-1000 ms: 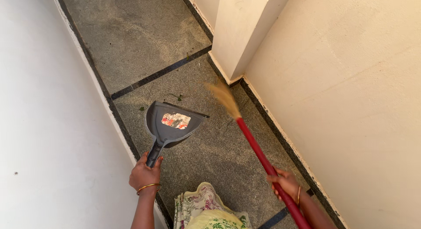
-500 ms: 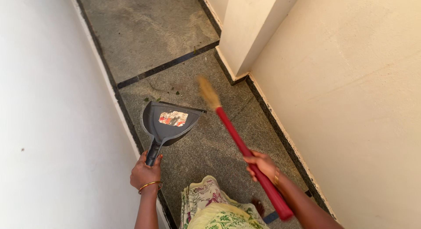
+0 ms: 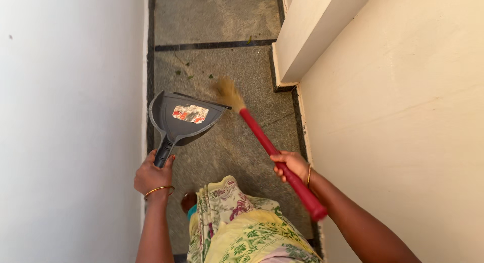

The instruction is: The person sweeps debris from a stone-tiled floor into a dustpan using a small broom and a long-handled brush.

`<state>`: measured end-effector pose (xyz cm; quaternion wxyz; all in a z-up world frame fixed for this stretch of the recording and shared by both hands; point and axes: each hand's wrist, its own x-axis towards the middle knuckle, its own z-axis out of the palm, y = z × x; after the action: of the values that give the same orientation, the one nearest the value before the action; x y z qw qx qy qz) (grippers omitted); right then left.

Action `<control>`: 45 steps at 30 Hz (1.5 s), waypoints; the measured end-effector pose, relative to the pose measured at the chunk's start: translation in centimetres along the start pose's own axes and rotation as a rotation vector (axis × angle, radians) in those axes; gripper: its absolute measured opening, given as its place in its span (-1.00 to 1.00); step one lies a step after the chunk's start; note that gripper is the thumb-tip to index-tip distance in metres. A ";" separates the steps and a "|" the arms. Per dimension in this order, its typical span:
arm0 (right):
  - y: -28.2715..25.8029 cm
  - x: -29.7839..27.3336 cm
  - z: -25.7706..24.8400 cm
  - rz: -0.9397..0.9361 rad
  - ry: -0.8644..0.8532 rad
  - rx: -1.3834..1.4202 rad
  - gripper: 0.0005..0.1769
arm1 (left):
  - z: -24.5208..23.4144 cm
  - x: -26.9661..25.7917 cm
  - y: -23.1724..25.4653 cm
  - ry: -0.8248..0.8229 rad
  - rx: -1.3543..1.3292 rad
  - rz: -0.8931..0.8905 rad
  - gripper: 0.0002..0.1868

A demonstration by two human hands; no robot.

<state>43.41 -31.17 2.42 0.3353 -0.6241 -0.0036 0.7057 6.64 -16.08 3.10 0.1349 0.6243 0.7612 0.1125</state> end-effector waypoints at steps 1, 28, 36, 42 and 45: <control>0.1 -2.3 -0.5 0.028 0.006 -0.110 -0.48 | -0.1 -1.6 0.3 0.021 0.009 -0.015 -0.38; 1.9 -1.7 -4.7 0.023 0.053 -1.184 -0.55 | -3.0 -13.3 -1.8 -0.024 0.042 -0.280 -0.39; -3.9 0.0 -10.4 0.388 0.109 -1.021 -0.44 | -5.0 -12.2 -4.0 -0.031 0.043 -0.350 -0.42; -3.8 5.1 -1.3 -0.195 0.199 -1.077 -0.41 | -5.0 -8.2 -5.5 0.032 0.014 -0.342 -0.36; 0.0 0.5 1.2 -0.046 0.070 -1.120 -0.39 | -5.3 -5.5 -7.1 -0.032 -0.012 -0.362 -0.39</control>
<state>42.35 -30.39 2.25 -0.0323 -0.7297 -0.3802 0.5674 -0.71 -22.91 6.04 0.1686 0.4779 0.8583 0.0810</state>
